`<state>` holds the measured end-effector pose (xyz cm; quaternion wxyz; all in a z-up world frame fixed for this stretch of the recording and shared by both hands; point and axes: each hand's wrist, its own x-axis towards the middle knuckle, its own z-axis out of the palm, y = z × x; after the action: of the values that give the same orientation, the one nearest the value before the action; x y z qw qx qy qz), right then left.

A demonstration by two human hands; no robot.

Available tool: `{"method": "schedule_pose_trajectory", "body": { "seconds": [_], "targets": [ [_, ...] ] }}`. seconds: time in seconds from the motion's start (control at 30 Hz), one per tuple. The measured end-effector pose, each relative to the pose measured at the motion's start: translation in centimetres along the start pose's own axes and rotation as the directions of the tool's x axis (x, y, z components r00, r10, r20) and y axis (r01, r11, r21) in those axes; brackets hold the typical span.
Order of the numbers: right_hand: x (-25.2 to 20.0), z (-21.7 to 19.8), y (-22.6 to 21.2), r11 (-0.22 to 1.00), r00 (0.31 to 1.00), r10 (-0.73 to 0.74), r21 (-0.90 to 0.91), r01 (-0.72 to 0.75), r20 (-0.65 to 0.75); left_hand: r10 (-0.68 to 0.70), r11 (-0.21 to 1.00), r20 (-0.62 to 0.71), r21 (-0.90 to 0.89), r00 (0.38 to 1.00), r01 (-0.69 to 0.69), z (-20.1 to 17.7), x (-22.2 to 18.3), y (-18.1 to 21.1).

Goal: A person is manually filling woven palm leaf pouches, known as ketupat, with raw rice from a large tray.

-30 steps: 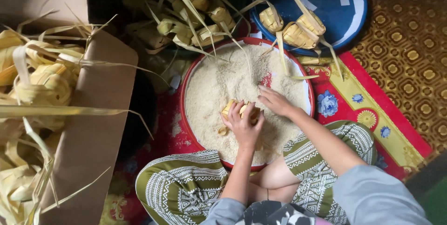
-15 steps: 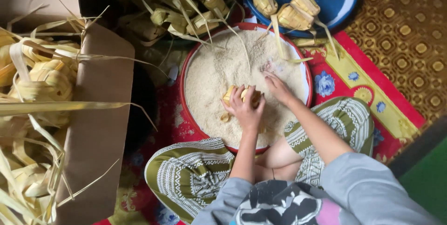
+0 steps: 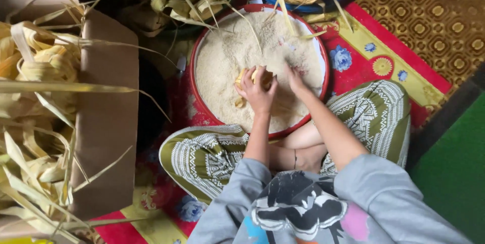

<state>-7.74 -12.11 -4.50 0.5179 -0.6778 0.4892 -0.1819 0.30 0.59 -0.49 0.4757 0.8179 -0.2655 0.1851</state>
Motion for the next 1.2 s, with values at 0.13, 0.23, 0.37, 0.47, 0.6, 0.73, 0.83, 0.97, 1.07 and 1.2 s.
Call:
{"method": "schedule_pose_trajectory", "body": {
  "seconds": [0.13,0.23,0.37,0.47,0.6,0.73,0.83,0.97,1.07,1.2],
  "targets": [
    [1.1,-2.0,-0.8,0.994,0.997,-0.060,0.099,0.056,0.038,-0.013,1.000,0.008,0.022,1.000,0.012,0.1,0.2,0.2],
    [2.7,-3.6,1.7,0.995,0.999,0.028,-0.099,-0.026,0.019,-0.036,0.999,0.024,0.041,0.999,0.035,-0.2,0.4,0.2],
    [2.2,-2.3,3.0,0.891,0.995,-0.094,-0.443,0.100,0.034,-0.079,0.996,0.073,0.037,0.994,0.077,-0.7,0.7,0.7],
    [-2.0,0.4,-1.5,0.886,0.985,-0.175,-0.435,0.159,0.003,-0.062,0.997,0.104,0.042,0.993,0.058,-1.3,0.6,0.3],
    [1.7,3.7,2.6,0.914,0.980,0.181,-0.353,-0.199,-0.084,-0.023,1.000,0.150,0.017,0.988,0.021,-1.4,0.2,0.2],
    [4.0,3.9,3.2,0.912,0.945,0.302,-0.253,-0.324,-0.123,-0.015,0.999,0.162,0.031,0.987,0.010,-1.1,0.3,0.0],
    [2.1,2.1,-1.8,0.570,0.801,0.573,0.617,-0.543,0.176,-0.025,0.999,0.168,0.044,0.985,0.018,-1.0,1.1,0.5],
    [2.6,0.8,-5.9,0.302,0.828,0.494,0.841,-0.449,0.265,-0.034,0.997,0.181,0.081,0.983,0.019,-0.6,1.3,0.6],
    [3.1,-0.4,-9.2,0.206,0.871,0.328,0.872,-0.444,0.366,-0.031,0.996,0.187,0.087,0.982,0.015,-0.4,1.2,0.4],
    [1.9,-0.6,-12.8,0.216,0.876,0.295,0.866,-0.450,0.382,-0.043,0.996,0.228,0.086,0.973,0.024,-0.6,1.3,0.5]
  ]
}}
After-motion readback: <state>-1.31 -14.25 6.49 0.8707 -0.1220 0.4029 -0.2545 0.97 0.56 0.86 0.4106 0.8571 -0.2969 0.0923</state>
